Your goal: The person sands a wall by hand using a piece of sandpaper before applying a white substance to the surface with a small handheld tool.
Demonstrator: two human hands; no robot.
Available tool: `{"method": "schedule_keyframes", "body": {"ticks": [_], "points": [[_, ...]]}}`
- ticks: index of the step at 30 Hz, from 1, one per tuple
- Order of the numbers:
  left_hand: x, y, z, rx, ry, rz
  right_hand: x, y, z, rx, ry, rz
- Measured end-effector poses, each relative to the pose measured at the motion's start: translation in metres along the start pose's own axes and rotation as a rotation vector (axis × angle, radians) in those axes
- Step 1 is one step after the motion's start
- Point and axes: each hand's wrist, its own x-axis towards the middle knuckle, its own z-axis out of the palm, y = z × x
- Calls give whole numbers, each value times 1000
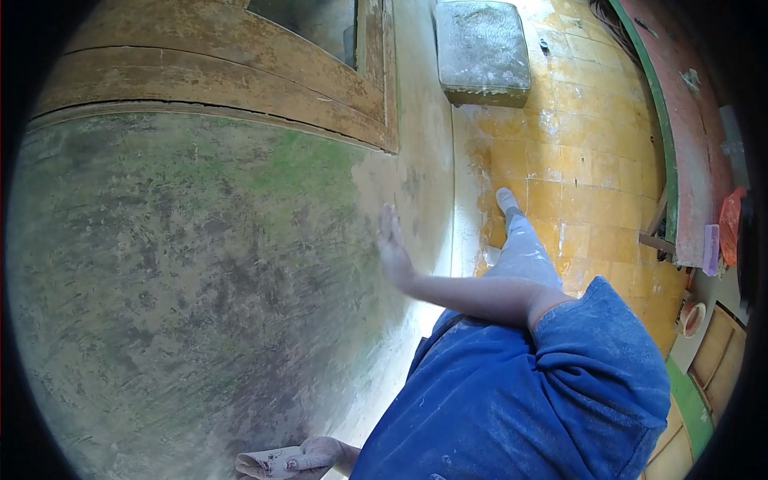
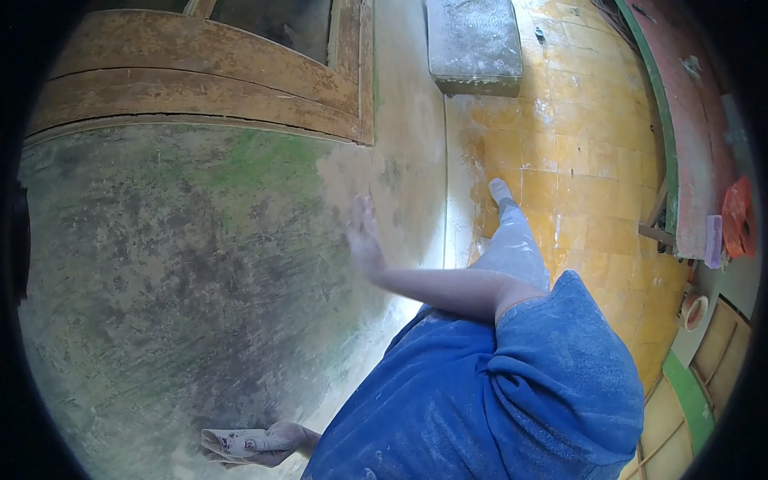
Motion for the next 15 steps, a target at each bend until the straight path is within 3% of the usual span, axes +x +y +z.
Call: {"method": "schedule_keyframes", "body": {"ticks": [6,8,10,11,13,15], "points": [[1,-1,1,-61,-6,-6,152,50,-26,182,224,319],[2,-2,3,-79,-7,-10,134,62,-20,214,262,374],[4,-5,7,-94,-2,-13,74,66,-4,-124,103,-20],[5,-6,8,-98,-2,-17,60,72,0,-125,101,-18],[4,-6,8,-110,-1,-29,43,93,6,452,115,1],[5,-6,8,-120,2,-34,89,137,2,540,159,-48]]}}
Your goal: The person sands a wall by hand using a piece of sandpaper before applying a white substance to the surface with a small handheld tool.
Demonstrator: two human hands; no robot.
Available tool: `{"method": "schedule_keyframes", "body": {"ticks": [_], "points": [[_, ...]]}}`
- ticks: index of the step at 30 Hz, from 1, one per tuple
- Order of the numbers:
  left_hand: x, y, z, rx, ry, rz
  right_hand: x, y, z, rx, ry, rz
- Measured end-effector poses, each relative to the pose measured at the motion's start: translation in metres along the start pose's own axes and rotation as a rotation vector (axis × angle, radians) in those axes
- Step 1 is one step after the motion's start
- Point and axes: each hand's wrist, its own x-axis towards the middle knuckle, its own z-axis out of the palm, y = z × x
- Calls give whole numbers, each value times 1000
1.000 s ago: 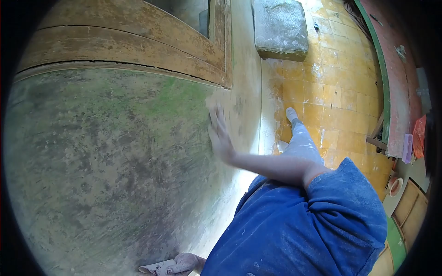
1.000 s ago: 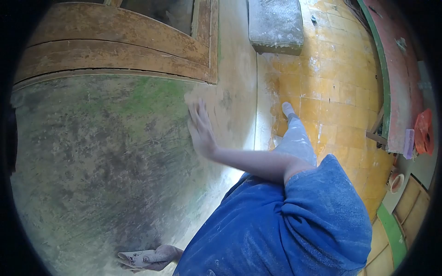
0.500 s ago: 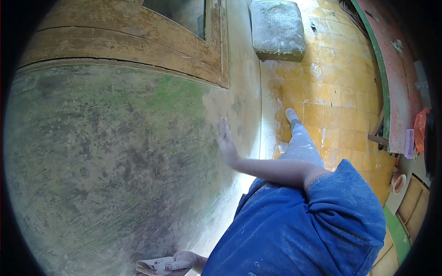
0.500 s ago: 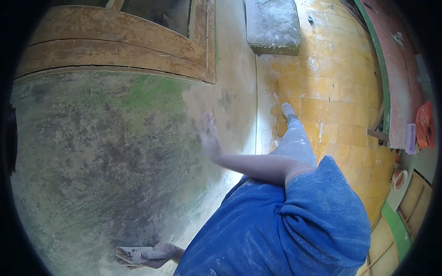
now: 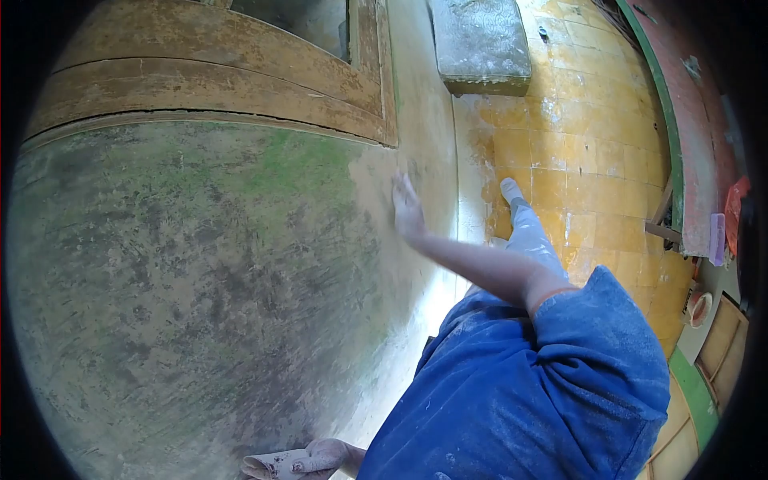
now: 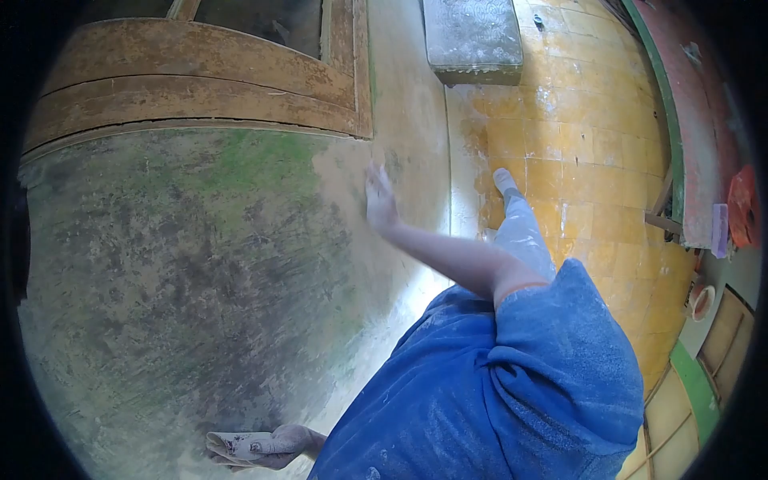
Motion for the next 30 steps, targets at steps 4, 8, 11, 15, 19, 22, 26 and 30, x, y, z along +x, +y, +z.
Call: {"method": "schedule_keyframes", "body": {"ticks": [4,8,11,15,19,22,26,30], "points": [[1,1,-3,-18,9,-8,67,-59,-12,-312,-33,115],[-1,2,3,-47,35,-36,22,-63,-12,-195,-48,99],[-3,1,9,-72,50,-56,-5,-76,-12,-392,-73,259],[-2,4,7,-88,49,-70,63,-58,-26,-291,-52,225],[-1,5,12,-121,65,-86,38,-62,-18,-343,-55,169],[-2,5,14,-126,74,-100,-28,-89,-1,-468,-109,185],[-2,7,9,-128,67,-116,34,-50,0,-342,56,363],[3,5,9,-152,68,-114,57,-39,-1,-252,195,467]]}}
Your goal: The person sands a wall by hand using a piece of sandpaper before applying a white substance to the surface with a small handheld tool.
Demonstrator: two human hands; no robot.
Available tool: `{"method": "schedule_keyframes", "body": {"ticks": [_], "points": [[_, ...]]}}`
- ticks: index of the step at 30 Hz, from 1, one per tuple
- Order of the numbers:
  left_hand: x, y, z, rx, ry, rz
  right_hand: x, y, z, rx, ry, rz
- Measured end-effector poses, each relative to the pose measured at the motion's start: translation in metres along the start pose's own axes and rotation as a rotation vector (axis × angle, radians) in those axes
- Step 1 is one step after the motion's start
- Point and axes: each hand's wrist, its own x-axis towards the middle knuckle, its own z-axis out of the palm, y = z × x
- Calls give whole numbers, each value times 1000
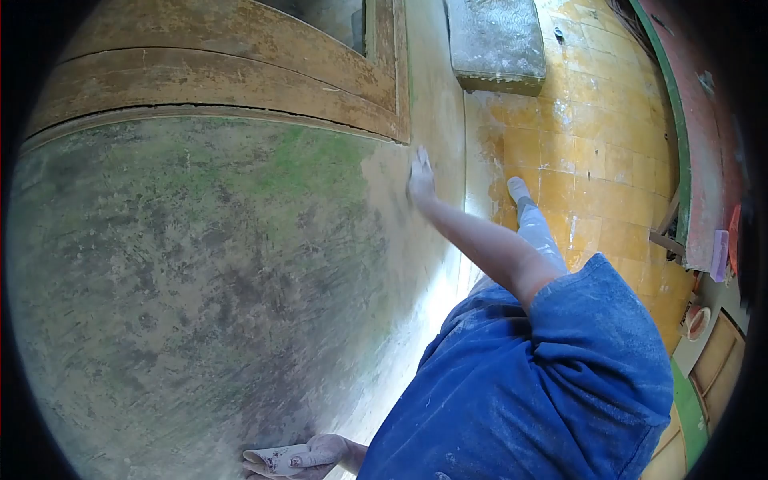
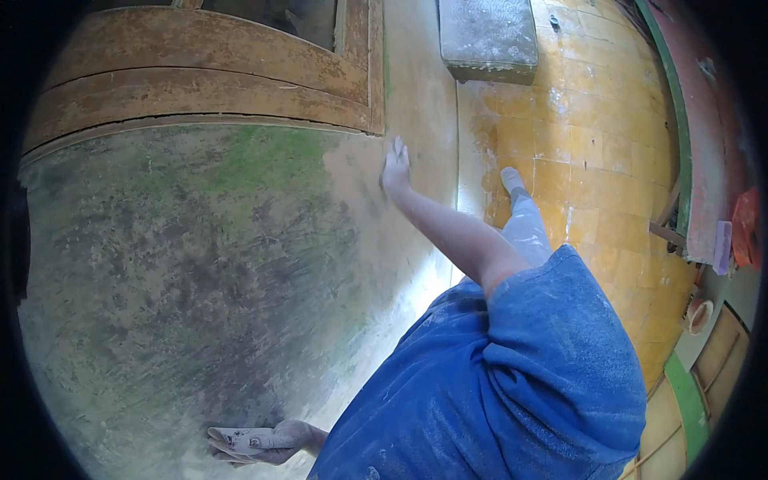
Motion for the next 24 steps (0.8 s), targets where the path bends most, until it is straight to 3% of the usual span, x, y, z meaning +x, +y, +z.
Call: {"method": "schedule_keyframes", "body": {"ticks": [4,5,6,8,9,12,13,15,18,20,21,23,24], "points": [[-2,-5,6,-35,4,-23,-111,78,-46,-214,24,503],[-4,-6,8,-45,8,-29,-108,81,-47,-266,29,627],[-5,-7,10,-54,13,-31,-102,83,-45,-264,28,624],[-4,-9,10,-66,15,-28,-92,78,-37,6,207,930],[-4,-9,7,-68,11,-30,-83,72,-27,5,205,938],[-9,-7,3,-80,0,-56,-67,-9,18,-35,198,141],[-12,-5,3,-86,1,-66,-72,-15,19,-40,202,141],[-16,-2,3,-100,8,-82,-86,-17,17,-177,70,-338],[-17,4,5,-127,14,-95,-76,118,-14,-352,163,-331],[-17,6,11,-154,14,-100,-106,115,-45,-535,-60,485],[-19,7,14,-168,13,-105,-105,106,-43,-529,-55,485],[-25,10,17,-174,14,-123,-94,90,-37,-253,130,745],[-29,12,17,-172,12,-134,-77,85,-38,-490,-12,469]]}}
